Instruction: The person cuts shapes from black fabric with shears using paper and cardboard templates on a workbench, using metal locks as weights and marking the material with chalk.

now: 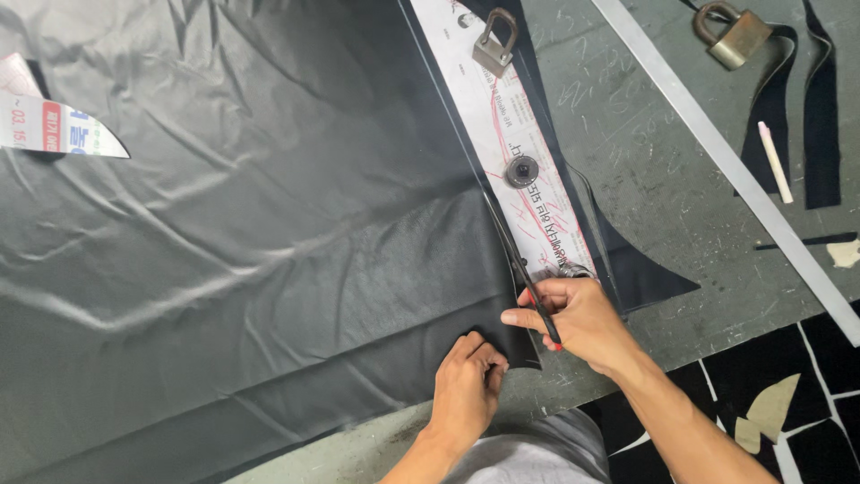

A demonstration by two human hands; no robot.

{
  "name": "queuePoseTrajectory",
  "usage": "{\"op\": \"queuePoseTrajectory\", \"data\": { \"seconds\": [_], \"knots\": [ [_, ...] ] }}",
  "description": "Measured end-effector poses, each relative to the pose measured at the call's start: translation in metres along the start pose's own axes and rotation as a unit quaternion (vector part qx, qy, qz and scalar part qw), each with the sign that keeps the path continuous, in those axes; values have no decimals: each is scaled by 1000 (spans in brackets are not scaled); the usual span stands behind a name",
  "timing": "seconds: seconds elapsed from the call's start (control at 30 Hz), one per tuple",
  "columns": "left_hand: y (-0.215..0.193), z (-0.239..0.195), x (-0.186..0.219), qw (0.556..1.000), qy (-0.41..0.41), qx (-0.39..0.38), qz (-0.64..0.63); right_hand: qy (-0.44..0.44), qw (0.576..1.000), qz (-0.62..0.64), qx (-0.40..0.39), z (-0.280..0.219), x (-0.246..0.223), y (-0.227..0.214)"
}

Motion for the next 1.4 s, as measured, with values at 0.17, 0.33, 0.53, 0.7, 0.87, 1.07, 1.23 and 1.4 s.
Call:
{"op": "queuePoseTrajectory", "data": {
  "seconds": [0.17,0.33,0.53,0.7,0.87,1.07,1.23,1.4],
  "knots": [
    [1,1,-2,1000,-1,-6,3,3,1000,2,9,12,-13,3],
    [1,2,-1,1000,-3,-5,-2,2,1000,-3,6,14,-25,3],
    [2,2,-4,1000,-9,-14,-6,-6,1000,-14,12,24,-37,5],
    [3,1,-5,1000,-6,-13,-8,-14,1000,2,9,33,-47,8],
    [5,1,-9,1000,-1,-10,-10,-29,999,10,8,37,-59,11],
    [5,0,-11,1000,-4,-15,-18,-36,999,14,2,50,-79,19],
    [8,1,-14,1000,-6,-15,-15,-33,999,16,6,55,-93,22],
    [6,1,-13,1000,7,-7,-21,-37,999,6,14,67,-110,27]
  ]
}}
Point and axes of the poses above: each hand's wrist, its own z-axis towards the middle knuckle, its own y-axis out of the palm, x = y × z, the point moved 7 cm from there along z, towards the middle knuckle, and after that the axes turned 9 degrees about x, right-handed, at the moved point
